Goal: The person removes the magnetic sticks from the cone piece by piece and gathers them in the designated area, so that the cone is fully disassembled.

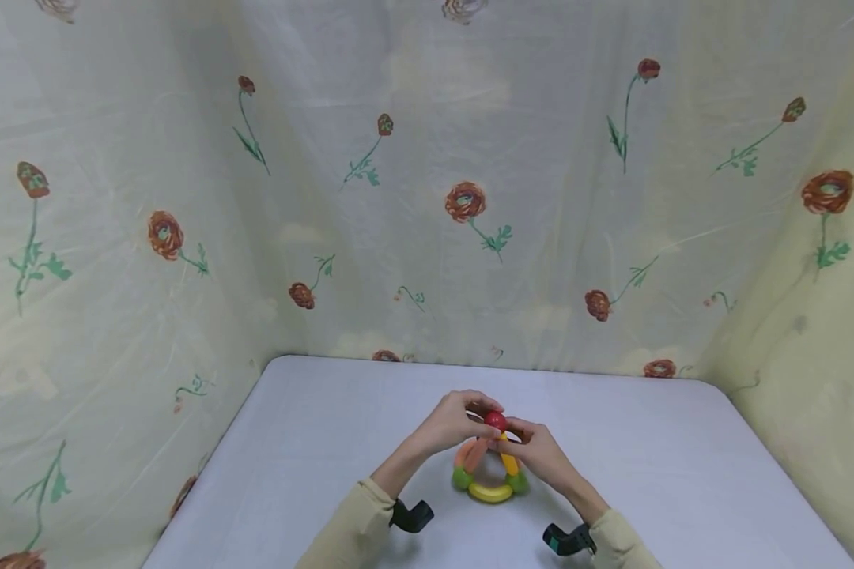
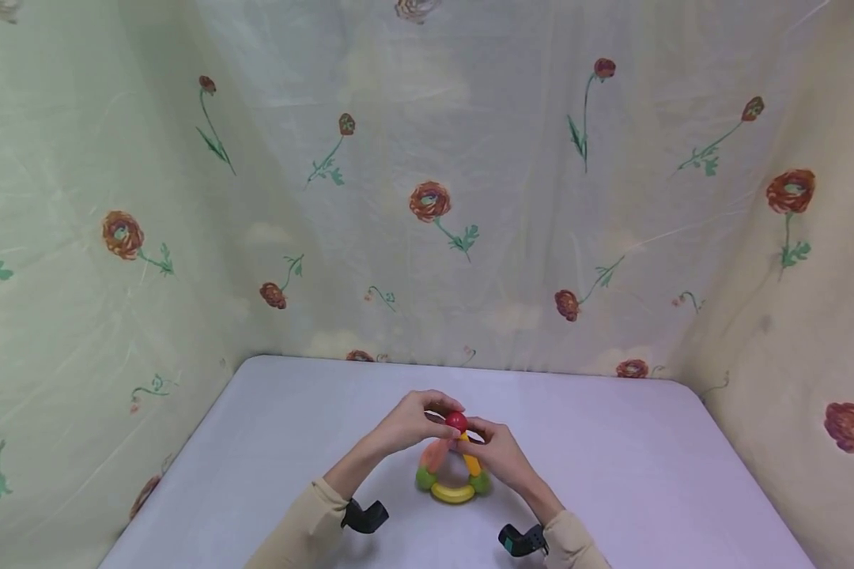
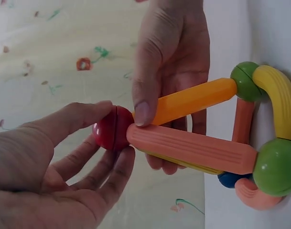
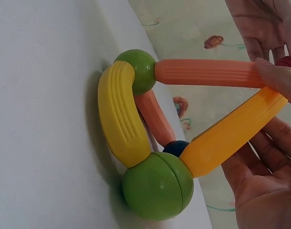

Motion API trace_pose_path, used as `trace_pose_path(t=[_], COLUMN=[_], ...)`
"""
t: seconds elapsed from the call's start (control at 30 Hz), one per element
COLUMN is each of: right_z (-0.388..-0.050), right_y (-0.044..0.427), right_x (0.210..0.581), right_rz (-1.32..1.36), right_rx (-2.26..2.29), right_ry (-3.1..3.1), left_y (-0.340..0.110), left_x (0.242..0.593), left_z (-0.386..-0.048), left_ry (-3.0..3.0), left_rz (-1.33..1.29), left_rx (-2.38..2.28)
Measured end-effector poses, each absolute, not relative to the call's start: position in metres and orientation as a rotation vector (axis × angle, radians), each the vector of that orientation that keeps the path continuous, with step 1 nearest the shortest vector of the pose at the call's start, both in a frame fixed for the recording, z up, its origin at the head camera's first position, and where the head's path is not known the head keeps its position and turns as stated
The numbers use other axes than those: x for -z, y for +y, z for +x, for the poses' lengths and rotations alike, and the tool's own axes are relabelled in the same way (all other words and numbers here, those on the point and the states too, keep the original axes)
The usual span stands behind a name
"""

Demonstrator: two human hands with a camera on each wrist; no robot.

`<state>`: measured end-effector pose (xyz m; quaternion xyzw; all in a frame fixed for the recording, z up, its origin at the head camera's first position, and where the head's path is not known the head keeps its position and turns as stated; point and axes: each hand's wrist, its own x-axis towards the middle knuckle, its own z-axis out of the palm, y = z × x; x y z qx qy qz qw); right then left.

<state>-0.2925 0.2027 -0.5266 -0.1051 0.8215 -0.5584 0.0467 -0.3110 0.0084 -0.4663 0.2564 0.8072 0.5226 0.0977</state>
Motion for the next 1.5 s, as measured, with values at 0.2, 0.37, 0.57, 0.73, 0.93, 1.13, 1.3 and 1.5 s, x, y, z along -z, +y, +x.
trace_pose_path(t=[0.2, 0.37, 0.57, 0.73, 0.93, 1.13, 1.3, 1.5], right_z=[-0.291, -0.292, -0.293, -0.294, -0.295, -0.296, -0.296, -0.296], right_y=[0.201, 0.201, 0.202, 0.202, 0.2, 0.199, 0.199, 0.198], right_x=[0.528, 0.529, 0.528, 0.529, 0.53, 0.53, 0.531, 0.531], right_rz=[-0.272, -0.25, -0.284, -0.271, -0.26, -0.244, -0.255, -0.222], right_rx=[1.72, 1.723, 1.697, 1.717, 1.735, 1.725, 1.744, 1.742], right_ry=[2.498, 2.499, 2.517, 2.493, 2.488, 2.51, 2.499, 2.511], left_y=[0.01, 0.011, 0.015, 0.015, 0.012, 0.007, 0.005, 0.004], left_x=[0.466, 0.466, 0.463, 0.463, 0.466, 0.465, 0.465, 0.466], left_z=[-0.31, -0.308, -0.303, -0.301, -0.303, -0.303, -0.304, -0.304], left_ry=[2.397, 2.405, 2.41, 2.388, 2.326, 2.274, 2.271, 2.26], left_rz=[0.728, 0.682, 0.605, 0.558, 0.534, 0.546, 0.541, 0.548], left_rx=[-1.525, -1.536, -1.558, -1.604, -1.652, -1.677, -1.684, -1.699])
